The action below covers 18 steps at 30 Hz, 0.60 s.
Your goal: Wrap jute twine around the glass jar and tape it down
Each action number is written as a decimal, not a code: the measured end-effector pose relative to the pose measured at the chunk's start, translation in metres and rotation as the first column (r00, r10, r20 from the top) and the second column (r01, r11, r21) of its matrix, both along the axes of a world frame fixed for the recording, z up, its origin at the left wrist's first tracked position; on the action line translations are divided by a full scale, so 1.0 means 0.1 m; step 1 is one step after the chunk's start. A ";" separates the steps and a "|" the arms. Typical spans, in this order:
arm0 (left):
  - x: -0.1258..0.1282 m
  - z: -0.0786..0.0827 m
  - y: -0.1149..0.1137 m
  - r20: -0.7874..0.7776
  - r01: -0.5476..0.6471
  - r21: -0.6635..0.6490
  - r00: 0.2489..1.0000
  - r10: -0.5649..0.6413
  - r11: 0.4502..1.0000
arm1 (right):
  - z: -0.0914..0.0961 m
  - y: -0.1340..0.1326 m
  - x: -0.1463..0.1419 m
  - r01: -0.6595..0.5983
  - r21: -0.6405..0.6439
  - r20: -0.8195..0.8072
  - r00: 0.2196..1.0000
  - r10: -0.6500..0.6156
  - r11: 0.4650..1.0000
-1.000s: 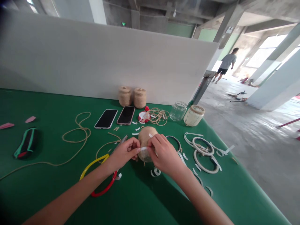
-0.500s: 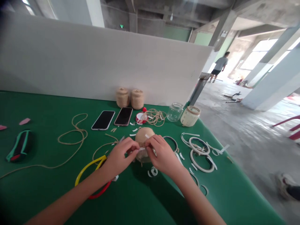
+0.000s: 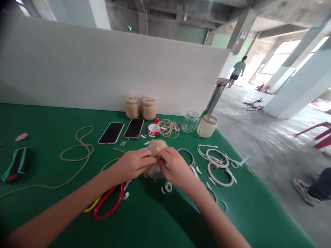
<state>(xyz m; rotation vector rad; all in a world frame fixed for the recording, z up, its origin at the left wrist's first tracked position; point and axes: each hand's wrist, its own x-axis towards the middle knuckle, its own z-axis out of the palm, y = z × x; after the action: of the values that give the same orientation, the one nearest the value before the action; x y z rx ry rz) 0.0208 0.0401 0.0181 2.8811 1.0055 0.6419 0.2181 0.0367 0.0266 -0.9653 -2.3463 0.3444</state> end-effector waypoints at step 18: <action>-0.07 0.11 0.15 -0.063 0.171 -0.088 0.982 -0.177 0.981 | -0.01 0.01 0.01 -0.020 -0.020 -0.021 1.000 0.020 1.000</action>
<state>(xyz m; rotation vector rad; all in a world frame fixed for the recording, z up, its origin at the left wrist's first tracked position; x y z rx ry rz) 0.0140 0.0547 0.0295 2.8948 0.7544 0.4786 0.2192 0.0379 0.0260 -0.9437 -2.3396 0.3847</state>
